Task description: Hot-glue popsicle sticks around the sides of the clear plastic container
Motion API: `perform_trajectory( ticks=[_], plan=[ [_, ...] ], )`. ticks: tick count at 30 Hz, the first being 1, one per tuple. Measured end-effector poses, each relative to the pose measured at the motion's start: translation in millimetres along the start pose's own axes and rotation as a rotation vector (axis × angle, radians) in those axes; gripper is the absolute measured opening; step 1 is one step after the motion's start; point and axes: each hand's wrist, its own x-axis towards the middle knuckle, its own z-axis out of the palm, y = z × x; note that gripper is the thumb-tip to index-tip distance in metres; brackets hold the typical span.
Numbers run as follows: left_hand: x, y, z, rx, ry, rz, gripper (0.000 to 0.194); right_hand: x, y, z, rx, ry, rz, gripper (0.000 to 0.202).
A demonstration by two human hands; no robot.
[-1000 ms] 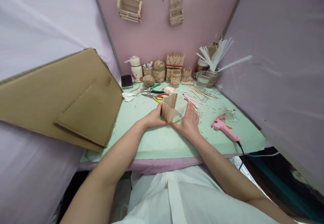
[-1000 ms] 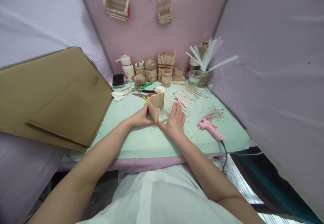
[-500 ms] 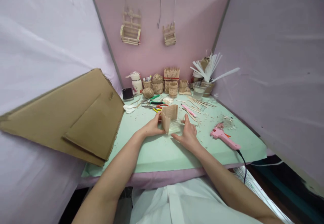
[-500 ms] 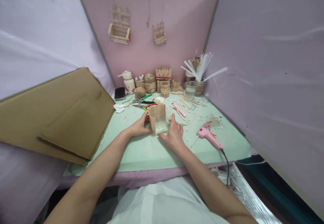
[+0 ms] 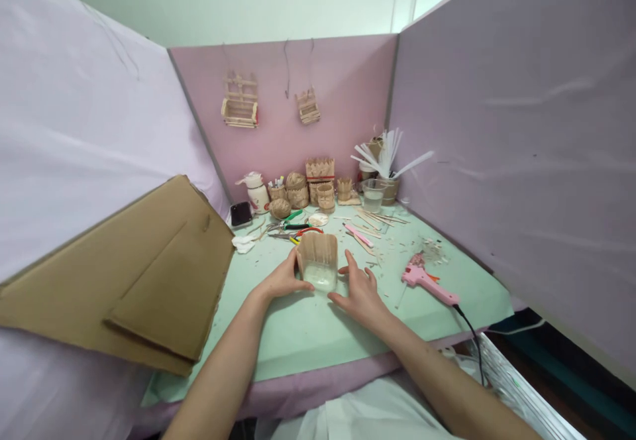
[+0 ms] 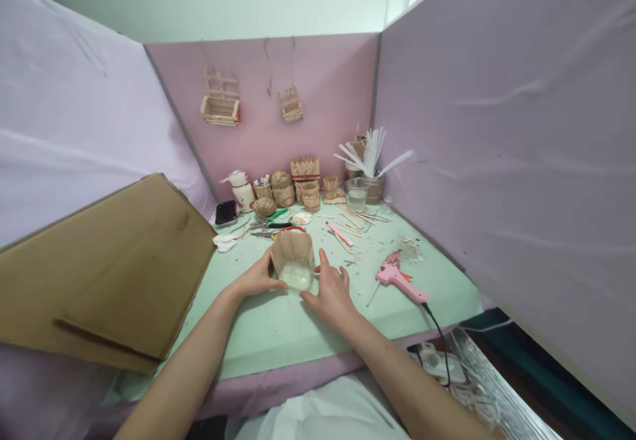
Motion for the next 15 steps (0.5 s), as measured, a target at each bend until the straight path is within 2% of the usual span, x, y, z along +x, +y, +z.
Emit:
perform_trajectory(
  ticks=[4, 9, 12, 15],
  plan=[
    [0, 0, 0.2, 0.020, 0.012, 0.019, 0.117, -5, -11, -24, -0.090, -0.049, -0.011, 0.093],
    [1, -1, 1.9, 0.048, 0.030, -0.011, 0.109, -1, -17, -85, -0.201, -0.136, -0.064, 0.057],
    [1, -1, 2.8, 0.065, 0.044, -0.020, 0.102, 28, -1, -128, -0.273, -0.076, -0.009, 0.038],
    [1, 1, 3.4, 0.080, 0.061, -0.028, 0.098, 77, 28, -160, -0.419, -0.040, 0.085, 0.024]
  ],
)
